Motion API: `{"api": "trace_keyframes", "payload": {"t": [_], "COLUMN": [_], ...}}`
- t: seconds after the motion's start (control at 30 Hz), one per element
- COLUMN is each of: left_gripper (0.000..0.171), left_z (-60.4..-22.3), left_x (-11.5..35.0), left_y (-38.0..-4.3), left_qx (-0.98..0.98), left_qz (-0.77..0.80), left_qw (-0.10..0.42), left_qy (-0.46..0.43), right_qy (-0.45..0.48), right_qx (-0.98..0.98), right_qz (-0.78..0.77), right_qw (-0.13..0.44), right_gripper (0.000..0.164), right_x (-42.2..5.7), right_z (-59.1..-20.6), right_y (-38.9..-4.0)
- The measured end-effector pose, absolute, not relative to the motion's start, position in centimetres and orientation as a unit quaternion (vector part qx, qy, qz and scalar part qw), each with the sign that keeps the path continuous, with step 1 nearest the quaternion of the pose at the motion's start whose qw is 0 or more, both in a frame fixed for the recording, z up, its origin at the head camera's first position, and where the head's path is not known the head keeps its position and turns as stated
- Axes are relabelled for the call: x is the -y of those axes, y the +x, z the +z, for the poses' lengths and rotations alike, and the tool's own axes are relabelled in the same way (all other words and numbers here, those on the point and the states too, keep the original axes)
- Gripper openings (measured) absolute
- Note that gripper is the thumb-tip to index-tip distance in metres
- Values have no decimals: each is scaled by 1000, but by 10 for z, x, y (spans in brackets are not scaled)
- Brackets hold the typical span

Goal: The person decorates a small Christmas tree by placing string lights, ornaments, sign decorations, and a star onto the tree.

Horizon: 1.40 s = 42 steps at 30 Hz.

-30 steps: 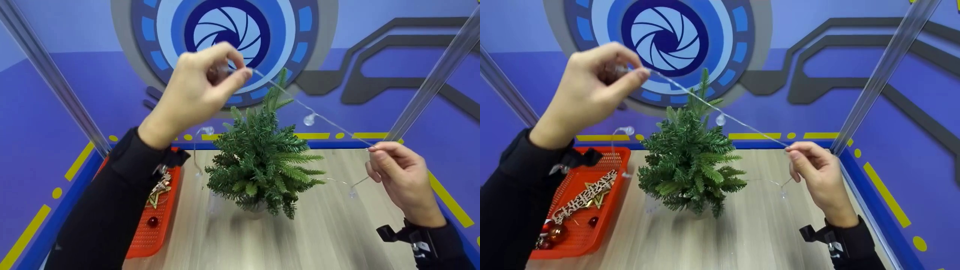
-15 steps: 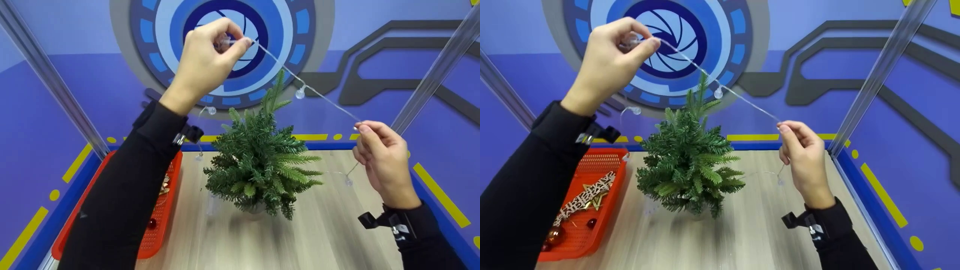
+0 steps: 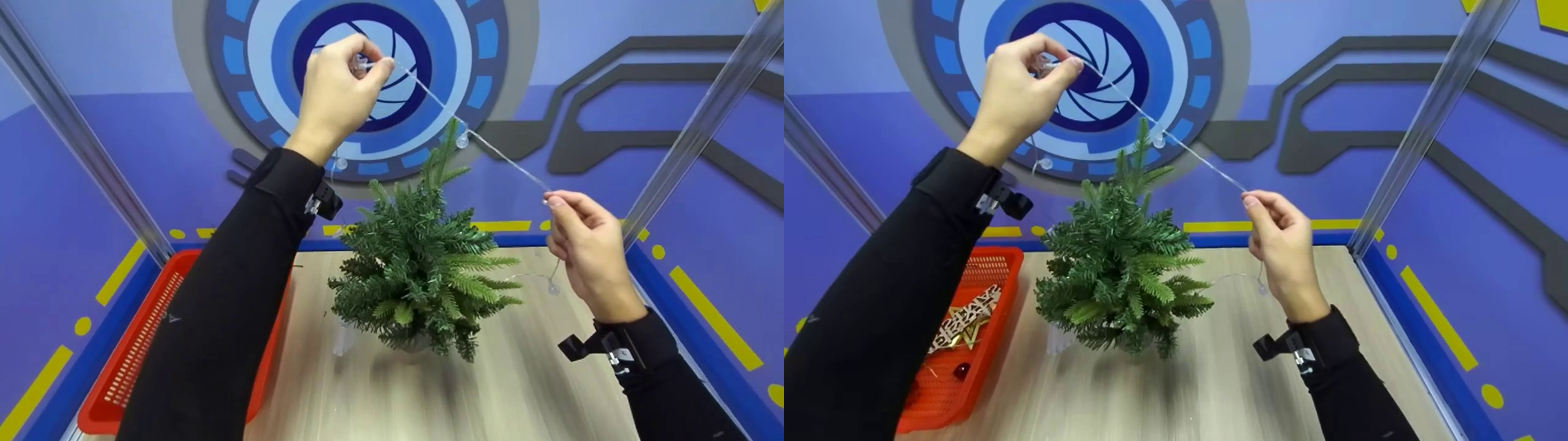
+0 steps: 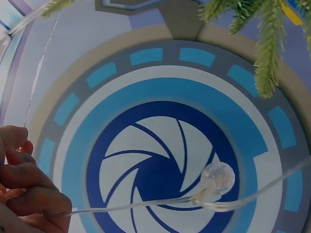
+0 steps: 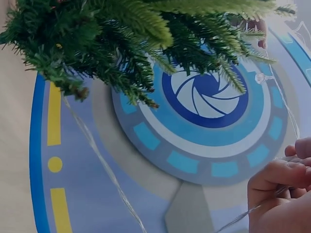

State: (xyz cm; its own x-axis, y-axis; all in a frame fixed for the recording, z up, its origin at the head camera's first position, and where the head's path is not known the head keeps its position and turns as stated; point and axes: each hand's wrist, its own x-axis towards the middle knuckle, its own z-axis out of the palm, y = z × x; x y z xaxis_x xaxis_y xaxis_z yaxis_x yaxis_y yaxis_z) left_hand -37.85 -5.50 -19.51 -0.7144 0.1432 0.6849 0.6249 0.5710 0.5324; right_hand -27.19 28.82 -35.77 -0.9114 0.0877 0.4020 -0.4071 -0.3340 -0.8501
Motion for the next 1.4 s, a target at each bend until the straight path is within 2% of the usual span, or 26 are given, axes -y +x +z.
{"api": "trace_keyframes", "payload": {"t": [0.37, 0.6, 0.93, 1.2, 1.4], "left_gripper": [23, 27, 31, 34, 36], "left_z": [-206, -215, -227, -243, -251], "left_x": [95, 136, 184, 204, 210], "left_y": [-387, -392, -380, -364, -362], "left_qx": [878, 889, 893, 909, 914], "left_qz": [-388, -375, -366, -330, -326], "left_qw": [251, 254, 261, 256, 242], "left_qy": [-125, -64, -30, -14, -1], "right_qy": [150, 132, 155, 180, 131], "right_qx": [654, 722, 727, 729, 721], "right_qz": [735, 674, 666, 658, 677], "right_qw": [100, 87, 63, 54, 71], "right_gripper": [39, 38, 40, 40, 36], "right_x": [-291, -293, -285, -280, -271], "right_z": [-371, -383, -393, -396, -394], "right_y": [-268, -260, -258, -259, -264]}}
